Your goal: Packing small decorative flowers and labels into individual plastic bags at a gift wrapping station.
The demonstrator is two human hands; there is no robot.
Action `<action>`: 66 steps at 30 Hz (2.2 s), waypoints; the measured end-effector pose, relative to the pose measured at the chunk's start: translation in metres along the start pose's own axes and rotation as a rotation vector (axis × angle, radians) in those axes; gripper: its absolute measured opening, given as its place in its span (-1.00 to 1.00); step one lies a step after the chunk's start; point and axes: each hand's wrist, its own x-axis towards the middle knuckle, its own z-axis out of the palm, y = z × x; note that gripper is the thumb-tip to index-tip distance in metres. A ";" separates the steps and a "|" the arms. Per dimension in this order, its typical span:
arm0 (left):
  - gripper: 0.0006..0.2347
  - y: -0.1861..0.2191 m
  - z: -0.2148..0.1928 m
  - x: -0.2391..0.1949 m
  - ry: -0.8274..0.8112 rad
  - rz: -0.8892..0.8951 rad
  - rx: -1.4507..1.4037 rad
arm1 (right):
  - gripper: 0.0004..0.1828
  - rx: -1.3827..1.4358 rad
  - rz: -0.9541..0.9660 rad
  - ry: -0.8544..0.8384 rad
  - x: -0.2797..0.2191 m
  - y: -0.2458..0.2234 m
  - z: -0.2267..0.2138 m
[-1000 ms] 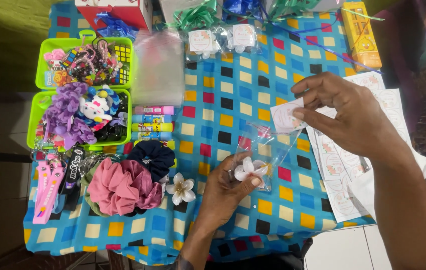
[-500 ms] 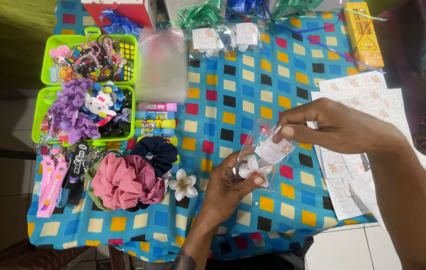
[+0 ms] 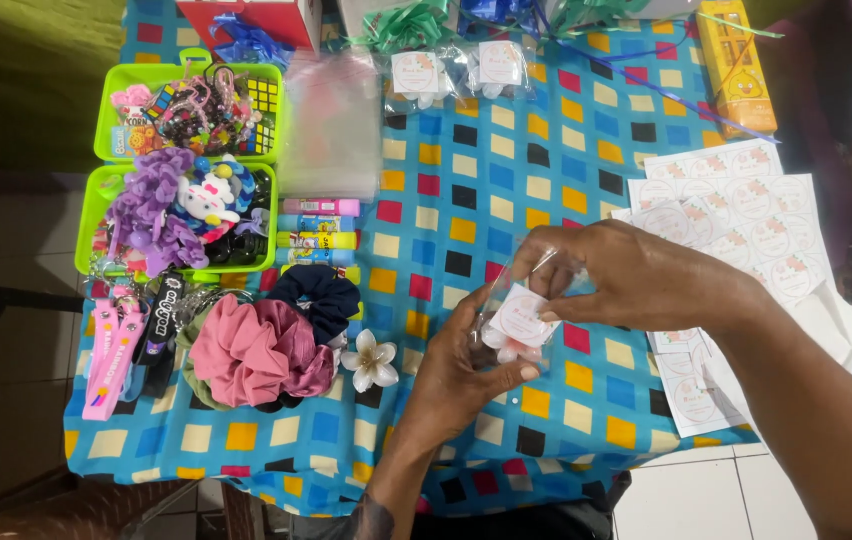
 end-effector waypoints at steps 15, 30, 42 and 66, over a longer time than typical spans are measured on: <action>-0.28 0.010 0.003 0.001 0.052 -0.027 0.165 | -0.91 -0.072 -0.349 0.187 -0.001 0.007 0.017; -0.45 -0.003 0.001 0.001 0.095 0.023 0.083 | -0.63 -0.219 -0.120 0.247 -0.027 0.006 -0.011; -0.48 -0.006 0.009 0.001 0.215 0.108 0.100 | -0.86 0.626 -0.284 0.581 -0.013 0.050 0.078; -0.74 -0.002 0.030 0.007 0.563 0.538 0.175 | -0.81 0.574 -0.388 1.131 -0.003 0.062 0.136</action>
